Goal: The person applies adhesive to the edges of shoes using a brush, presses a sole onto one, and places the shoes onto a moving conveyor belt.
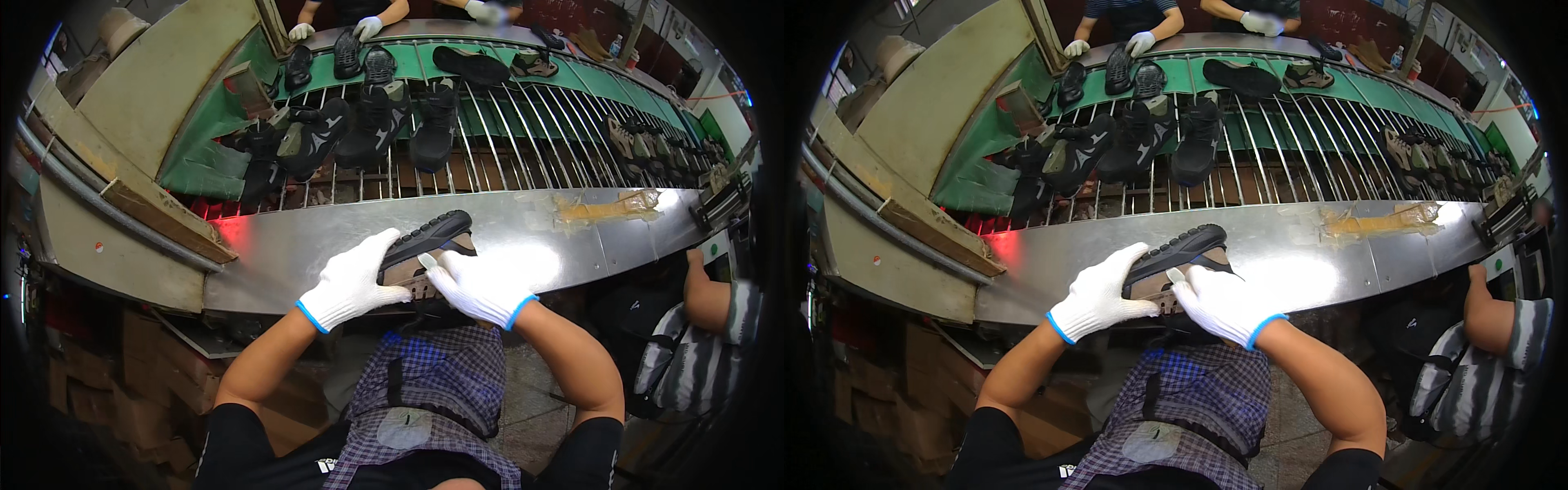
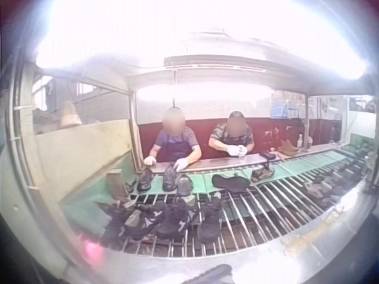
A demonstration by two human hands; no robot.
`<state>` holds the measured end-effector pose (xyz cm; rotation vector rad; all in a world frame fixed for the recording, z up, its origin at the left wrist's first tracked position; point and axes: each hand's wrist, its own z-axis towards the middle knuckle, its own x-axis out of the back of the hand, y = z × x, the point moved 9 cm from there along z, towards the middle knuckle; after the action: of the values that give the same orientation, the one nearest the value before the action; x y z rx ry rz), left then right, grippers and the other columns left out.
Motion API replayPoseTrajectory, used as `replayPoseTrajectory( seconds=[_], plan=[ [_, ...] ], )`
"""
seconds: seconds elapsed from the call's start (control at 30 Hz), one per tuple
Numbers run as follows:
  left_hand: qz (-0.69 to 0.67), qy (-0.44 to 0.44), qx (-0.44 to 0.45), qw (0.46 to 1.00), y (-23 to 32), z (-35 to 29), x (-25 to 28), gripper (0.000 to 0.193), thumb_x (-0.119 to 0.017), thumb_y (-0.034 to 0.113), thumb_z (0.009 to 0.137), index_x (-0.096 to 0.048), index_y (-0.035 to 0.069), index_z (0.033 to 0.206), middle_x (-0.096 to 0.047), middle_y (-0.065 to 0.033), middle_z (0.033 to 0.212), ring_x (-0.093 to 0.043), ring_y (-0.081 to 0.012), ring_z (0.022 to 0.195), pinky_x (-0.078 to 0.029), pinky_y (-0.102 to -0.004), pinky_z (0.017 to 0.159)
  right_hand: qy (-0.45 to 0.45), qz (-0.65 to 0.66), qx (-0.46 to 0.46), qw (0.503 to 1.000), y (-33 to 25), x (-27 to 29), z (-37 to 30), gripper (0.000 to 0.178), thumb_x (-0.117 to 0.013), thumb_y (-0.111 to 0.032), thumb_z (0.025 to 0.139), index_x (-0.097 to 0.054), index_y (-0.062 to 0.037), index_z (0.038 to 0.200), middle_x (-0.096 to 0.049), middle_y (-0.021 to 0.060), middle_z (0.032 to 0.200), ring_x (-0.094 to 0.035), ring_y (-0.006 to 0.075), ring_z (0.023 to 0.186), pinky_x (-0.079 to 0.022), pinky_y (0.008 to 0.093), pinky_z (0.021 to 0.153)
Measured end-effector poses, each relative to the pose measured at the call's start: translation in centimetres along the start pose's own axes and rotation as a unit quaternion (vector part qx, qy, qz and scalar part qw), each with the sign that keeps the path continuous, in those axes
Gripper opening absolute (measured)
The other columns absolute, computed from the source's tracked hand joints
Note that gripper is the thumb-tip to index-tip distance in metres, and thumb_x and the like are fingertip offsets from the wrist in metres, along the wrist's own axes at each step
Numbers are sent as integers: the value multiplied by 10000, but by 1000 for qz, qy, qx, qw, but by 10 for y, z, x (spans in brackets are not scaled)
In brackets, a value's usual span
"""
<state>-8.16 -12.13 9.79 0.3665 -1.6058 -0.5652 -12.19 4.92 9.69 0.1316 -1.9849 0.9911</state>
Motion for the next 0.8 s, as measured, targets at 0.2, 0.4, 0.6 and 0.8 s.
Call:
replayPoseTrajectory(
  seconds=[0.2,0.4,0.6,0.8],
  plan=[
    [32,46,-47,997,-3,-7,-9,785,-857,272,896,-524,27,1562,-649,-244,1485,-669,-408,1344,-558,-435,1121,-42,2,34,999,-52,-31,15,355,-562,-290,1067,-595,63,1083,-739,358,946,-774,457,922,-631,506,801],
    [43,45,-82,995,-3,-10,-5,818,-873,319,895,-507,12,1559,-650,-250,1459,-695,-430,1275,-598,-462,1034,-74,-85,156,981,-76,-35,-27,365,-596,-287,1084,-516,56,1182,-690,170,682,-737,363,601,-592,457,529],
    [70,54,-113,990,13,-9,-2,845,-894,359,877,-507,5,1540,-666,-243,1432,-716,-430,1224,-620,-460,978,114,-82,112,984,-29,-10,1,344,-602,-334,1106,-599,7,1070,-726,172,752,-742,359,616,-601,468,559],
    [76,75,-125,986,12,-13,6,822,-908,387,878,-545,2,1508,-675,-261,1422,-709,-434,1248,-618,-453,1009,52,9,-16,999,59,-3,11,456,-544,-389,1130,-614,53,1220,-745,210,818,-758,297,691,-610,429,617]
  ],
)
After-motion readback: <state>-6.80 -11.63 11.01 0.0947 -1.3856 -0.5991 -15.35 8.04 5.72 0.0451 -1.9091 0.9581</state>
